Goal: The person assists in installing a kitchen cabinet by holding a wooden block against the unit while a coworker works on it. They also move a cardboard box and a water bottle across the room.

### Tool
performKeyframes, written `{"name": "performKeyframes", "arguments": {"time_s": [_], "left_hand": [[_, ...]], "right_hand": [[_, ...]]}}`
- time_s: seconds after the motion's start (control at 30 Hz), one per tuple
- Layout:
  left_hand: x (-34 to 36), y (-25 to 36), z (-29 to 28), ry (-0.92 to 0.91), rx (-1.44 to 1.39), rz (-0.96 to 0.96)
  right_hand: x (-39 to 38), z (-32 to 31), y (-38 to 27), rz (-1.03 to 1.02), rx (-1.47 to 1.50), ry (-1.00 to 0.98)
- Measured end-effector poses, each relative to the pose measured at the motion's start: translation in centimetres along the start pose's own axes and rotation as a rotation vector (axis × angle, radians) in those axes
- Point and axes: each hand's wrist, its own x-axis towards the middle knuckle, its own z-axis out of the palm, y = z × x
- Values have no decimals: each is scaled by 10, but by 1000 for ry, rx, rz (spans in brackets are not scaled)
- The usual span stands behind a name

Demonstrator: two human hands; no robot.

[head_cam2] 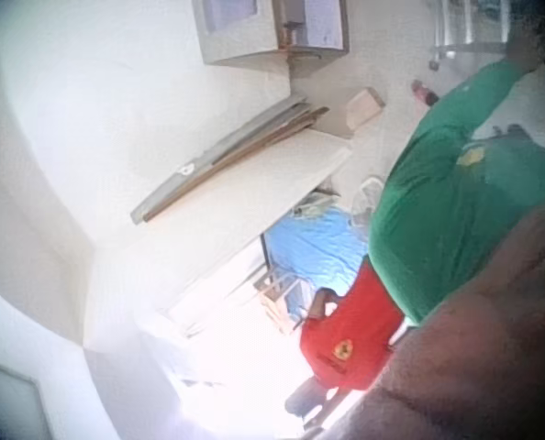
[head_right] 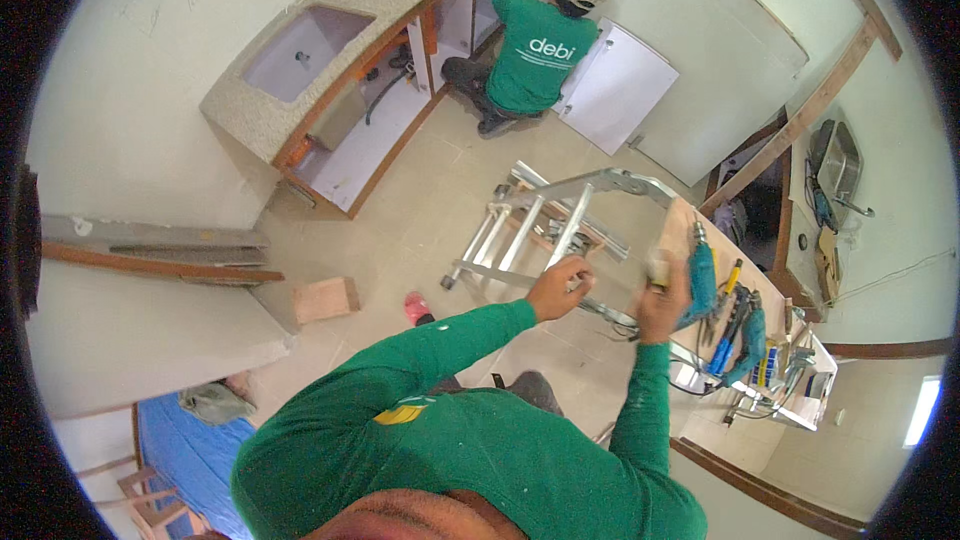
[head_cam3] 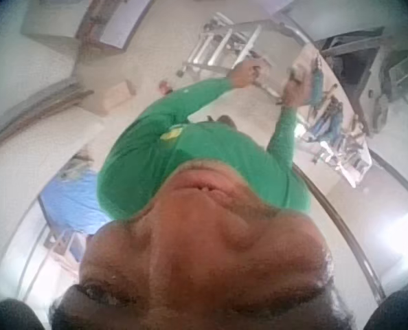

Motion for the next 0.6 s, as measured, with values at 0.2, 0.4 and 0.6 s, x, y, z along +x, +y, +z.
{"name": "performKeyframes", "arguments": {"time_s": [0.2,0.4,0.6], "left_hand": [[-7,-103,-265,479,536,-61],[-23,-126,-512,642,931,-196],[49,-129,-647,638,1272,-247]], "right_hand": [[-41,156,-39,-52,-72,-512],[-38,234,-54,-35,-132,-625],[-27,358,-40,-18,-60,-712]]}}
